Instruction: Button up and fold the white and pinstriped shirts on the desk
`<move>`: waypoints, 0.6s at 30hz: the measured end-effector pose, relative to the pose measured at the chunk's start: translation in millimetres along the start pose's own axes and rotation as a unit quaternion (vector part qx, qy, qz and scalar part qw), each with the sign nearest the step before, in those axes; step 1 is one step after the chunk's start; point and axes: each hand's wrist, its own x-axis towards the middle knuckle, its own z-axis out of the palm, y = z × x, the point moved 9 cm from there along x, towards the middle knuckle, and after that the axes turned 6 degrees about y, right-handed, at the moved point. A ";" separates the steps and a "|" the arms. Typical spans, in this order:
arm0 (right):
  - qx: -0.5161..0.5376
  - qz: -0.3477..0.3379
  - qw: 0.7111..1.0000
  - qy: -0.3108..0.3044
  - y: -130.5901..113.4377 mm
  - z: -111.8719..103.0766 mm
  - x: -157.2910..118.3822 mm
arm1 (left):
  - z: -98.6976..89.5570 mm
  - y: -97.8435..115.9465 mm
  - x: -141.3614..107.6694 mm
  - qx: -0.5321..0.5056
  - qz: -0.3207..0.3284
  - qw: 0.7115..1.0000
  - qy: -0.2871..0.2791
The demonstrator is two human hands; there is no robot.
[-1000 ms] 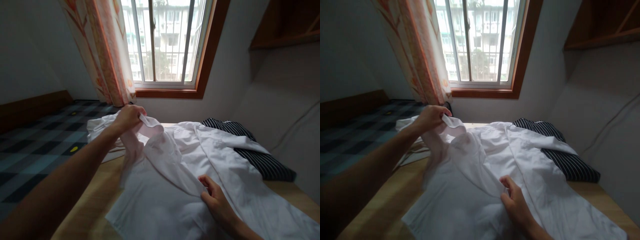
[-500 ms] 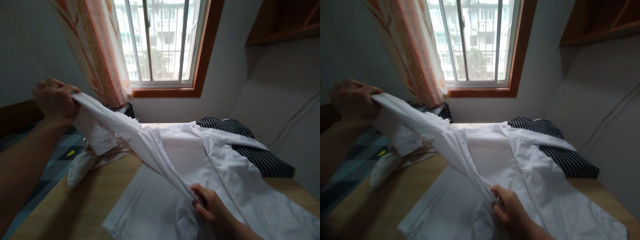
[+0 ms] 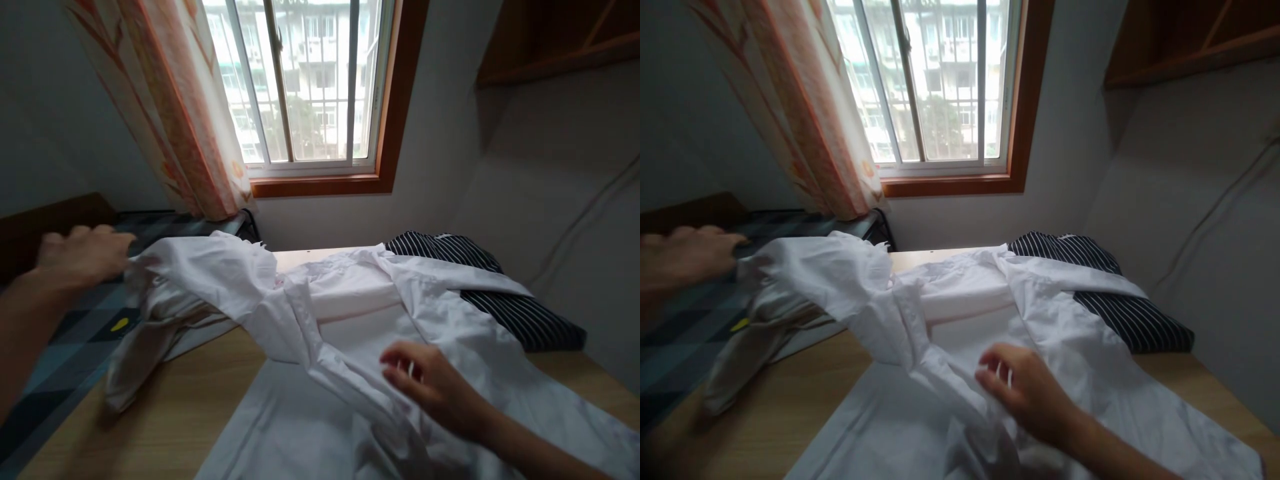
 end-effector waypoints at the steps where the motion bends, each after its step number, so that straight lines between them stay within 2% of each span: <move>1: -0.018 -0.005 0.998 0.055 1.8 -22.4 24.8 | -4.1 22.3 -0.7 0.049 0.018 0.999 0.012; 2: -0.034 -0.013 0.993 0.111 5.2 -45.2 52.2 | -16.5 50.4 -2.6 0.073 0.039 0.994 0.069; 4: -0.069 -0.007 0.977 0.200 22.0 -84.2 109.9 | -25.8 117.8 -11.4 0.058 0.109 0.986 0.109; 5: -0.095 0.013 0.971 0.217 35.4 -96.4 138.3 | -20.8 154.2 -17.4 0.037 0.162 0.982 0.090; 6: -0.127 0.042 0.965 0.228 51.0 -105.2 164.0 | -10.0 183.1 -22.1 0.023 0.182 0.982 0.050; 8: -0.180 0.100 0.957 0.207 82.2 -109.0 204.9 | 26.8 231.1 -33.7 -0.001 0.221 0.973 -0.071; 9: -0.193 0.118 0.954 0.197 94.8 -107.4 218.5 | 48.3 247.2 -39.7 -0.007 0.229 0.965 -0.130; 12: -0.210 0.145 0.952 0.167 121.2 -95.4 237.1 | 101.9 271.8 -51.3 -0.022 0.233 0.945 -0.230; 14: -0.215 0.148 0.954 0.146 130.0 -87.3 238.6 | 123.9 276.5 -52.1 -0.026 0.230 0.939 -0.252; 16: -0.214 0.138 0.959 0.122 131.9 -83.3 238.2 | 132.9 279.4 -46.9 -0.029 0.232 0.938 -0.254; 18: -0.214 0.122 0.962 0.117 127.3 -89.5 238.5 | 130.5 283.2 -35.1 -0.030 0.232 0.942 -0.240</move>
